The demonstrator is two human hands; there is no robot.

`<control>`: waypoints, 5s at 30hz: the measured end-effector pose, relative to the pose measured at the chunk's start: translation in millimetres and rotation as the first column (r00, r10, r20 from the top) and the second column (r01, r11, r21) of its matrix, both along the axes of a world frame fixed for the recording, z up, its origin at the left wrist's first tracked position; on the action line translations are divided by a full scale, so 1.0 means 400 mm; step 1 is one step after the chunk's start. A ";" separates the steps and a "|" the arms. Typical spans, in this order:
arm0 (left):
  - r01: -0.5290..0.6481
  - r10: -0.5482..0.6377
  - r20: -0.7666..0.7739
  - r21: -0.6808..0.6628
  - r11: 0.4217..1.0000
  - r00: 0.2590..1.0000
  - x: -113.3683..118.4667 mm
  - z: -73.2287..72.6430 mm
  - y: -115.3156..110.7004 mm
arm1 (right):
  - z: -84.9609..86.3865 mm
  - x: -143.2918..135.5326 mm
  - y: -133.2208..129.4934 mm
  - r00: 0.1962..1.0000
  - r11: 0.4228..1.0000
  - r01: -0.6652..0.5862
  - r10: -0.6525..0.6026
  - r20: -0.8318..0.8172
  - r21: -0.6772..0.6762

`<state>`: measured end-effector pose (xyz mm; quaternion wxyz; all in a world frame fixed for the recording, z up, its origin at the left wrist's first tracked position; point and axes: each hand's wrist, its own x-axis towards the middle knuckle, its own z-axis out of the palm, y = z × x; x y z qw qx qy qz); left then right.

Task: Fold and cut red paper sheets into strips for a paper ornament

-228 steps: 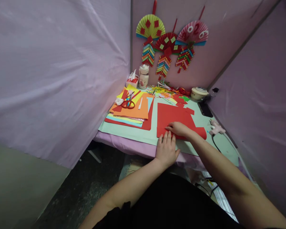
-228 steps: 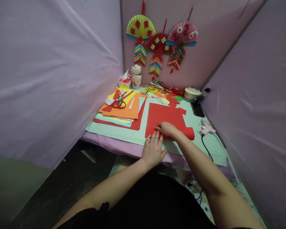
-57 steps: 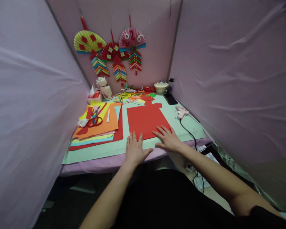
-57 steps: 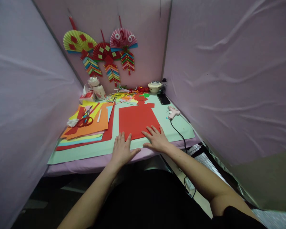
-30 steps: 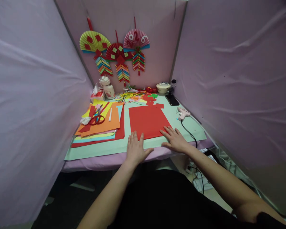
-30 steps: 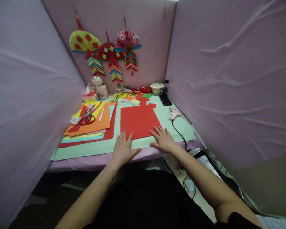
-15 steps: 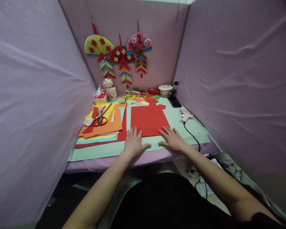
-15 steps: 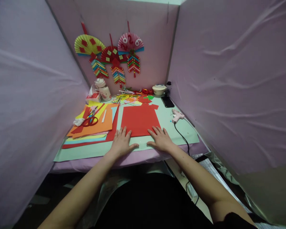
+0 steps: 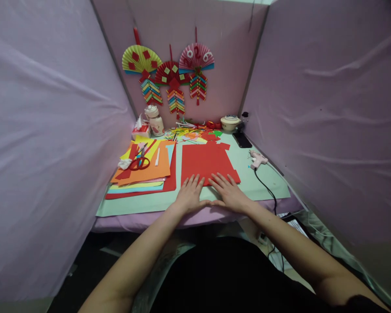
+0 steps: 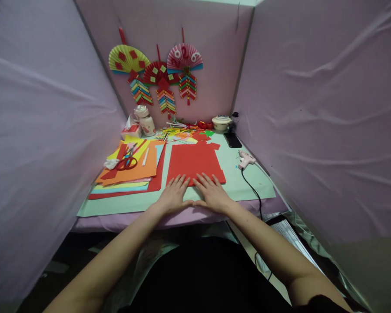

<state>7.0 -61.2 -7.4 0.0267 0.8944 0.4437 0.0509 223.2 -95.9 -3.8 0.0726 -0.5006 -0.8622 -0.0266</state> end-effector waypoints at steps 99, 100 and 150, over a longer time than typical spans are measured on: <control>0.115 -0.116 -0.004 -0.106 0.988 0.993 -0.121 0.036 -0.034 | -0.012 0.077 -0.042 0.991 0.988 0.097 -0.107 -0.084 -0.119; 0.111 -0.112 -0.008 -0.112 0.987 0.994 -0.121 0.038 -0.035 | -0.013 0.094 -0.048 0.990 0.986 0.113 -0.123 -0.075 -0.121; 0.215 -0.218 0.022 0.099 0.972 0.976 -0.013 0.050 -0.012 | 0.032 0.034 0.024 0.994 0.994 -0.108 0.108 0.004 0.013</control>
